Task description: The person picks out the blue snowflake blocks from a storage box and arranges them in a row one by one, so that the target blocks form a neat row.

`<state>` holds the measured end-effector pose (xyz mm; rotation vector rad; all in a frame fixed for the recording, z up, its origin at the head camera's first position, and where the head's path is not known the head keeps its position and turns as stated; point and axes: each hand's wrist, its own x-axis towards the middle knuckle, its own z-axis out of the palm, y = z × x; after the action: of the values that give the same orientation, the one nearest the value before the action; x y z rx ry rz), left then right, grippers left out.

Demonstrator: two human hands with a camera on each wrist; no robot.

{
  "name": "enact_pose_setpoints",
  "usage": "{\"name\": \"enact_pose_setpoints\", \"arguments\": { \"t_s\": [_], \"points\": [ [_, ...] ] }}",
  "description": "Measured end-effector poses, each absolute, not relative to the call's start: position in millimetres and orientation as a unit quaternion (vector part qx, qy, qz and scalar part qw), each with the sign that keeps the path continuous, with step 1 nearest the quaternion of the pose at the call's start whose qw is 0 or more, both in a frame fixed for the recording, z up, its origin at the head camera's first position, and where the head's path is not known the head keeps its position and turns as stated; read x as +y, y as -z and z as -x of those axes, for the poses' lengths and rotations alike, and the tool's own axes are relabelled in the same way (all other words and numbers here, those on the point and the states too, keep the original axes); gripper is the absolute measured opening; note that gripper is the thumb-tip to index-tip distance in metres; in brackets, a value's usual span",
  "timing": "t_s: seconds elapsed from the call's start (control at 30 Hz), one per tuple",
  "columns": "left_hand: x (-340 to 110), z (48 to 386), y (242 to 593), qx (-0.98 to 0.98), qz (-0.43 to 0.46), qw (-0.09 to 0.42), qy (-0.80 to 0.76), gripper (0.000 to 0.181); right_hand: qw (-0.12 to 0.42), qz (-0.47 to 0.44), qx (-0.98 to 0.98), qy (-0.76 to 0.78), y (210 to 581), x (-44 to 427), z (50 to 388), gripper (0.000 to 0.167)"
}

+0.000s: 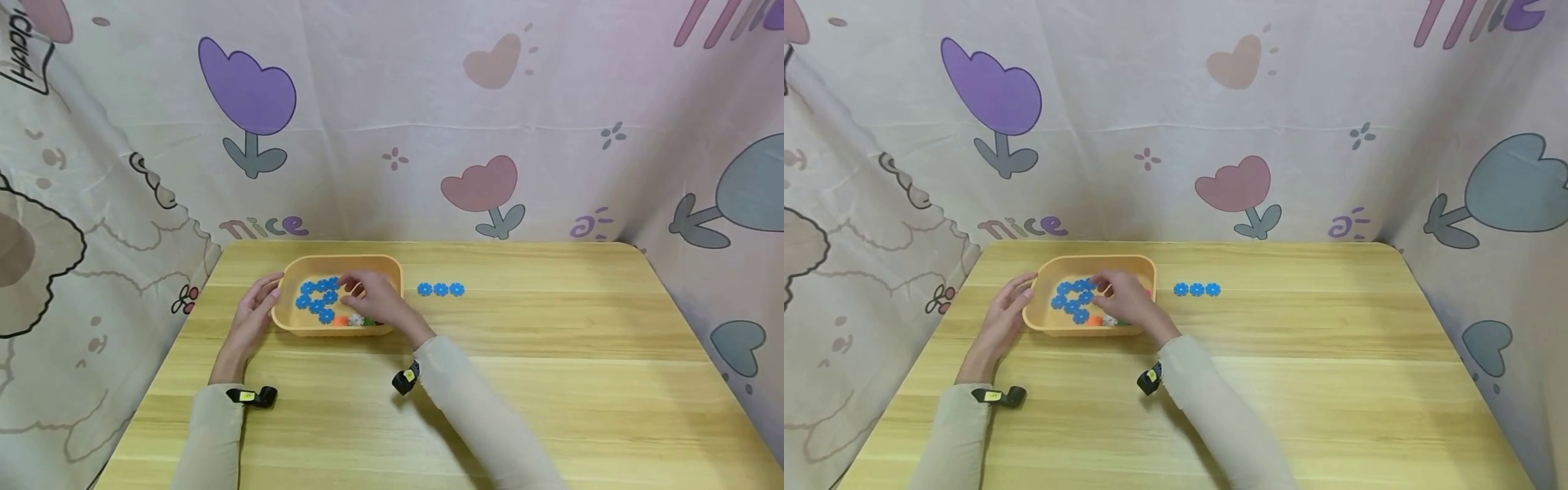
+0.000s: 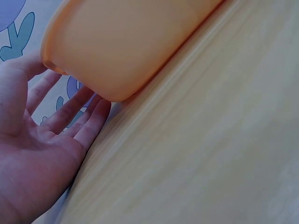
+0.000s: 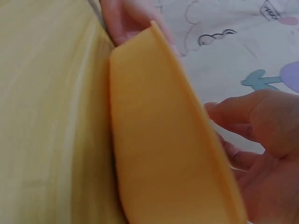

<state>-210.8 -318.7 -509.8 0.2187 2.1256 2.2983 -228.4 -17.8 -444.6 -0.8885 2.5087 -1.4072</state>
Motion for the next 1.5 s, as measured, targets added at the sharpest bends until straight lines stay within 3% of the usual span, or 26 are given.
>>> {"name": "enact_pose_setpoints", "arguments": {
  "t_s": [0.37, 0.6, 0.9, 1.17, 1.37, 1.5],
  "points": [
    [-317, 210, 511, 0.680, -0.069, -0.002, -0.730, 0.048, 0.131, 0.280, 0.858, 0.410, 461, -51, 237, 0.028],
    [-316, 214, 510, 0.679, -0.075, 0.002, -0.730, 0.048, 0.131, 0.289, 0.883, 0.346, 467, -61, 241, 0.031],
    [-319, 213, 509, 0.679, -0.075, 0.000, -0.730, 0.048, 0.133, 0.299, 0.895, 0.303, 466, -69, 241, 0.019],
    [-320, 212, 512, 0.685, -0.073, -0.002, -0.725, 0.048, 0.143, 0.285, 0.889, 0.330, 466, -68, 240, 0.021],
    [-320, 212, 512, 0.685, -0.077, -0.003, -0.725, 0.048, 0.128, 0.286, 0.882, 0.352, 463, -65, 239, 0.005],
    [-320, 212, 512, 0.683, -0.077, -0.004, -0.727, 0.047, 0.120, 0.278, 0.875, 0.377, 457, -62, 239, 0.005]
  ]
}}
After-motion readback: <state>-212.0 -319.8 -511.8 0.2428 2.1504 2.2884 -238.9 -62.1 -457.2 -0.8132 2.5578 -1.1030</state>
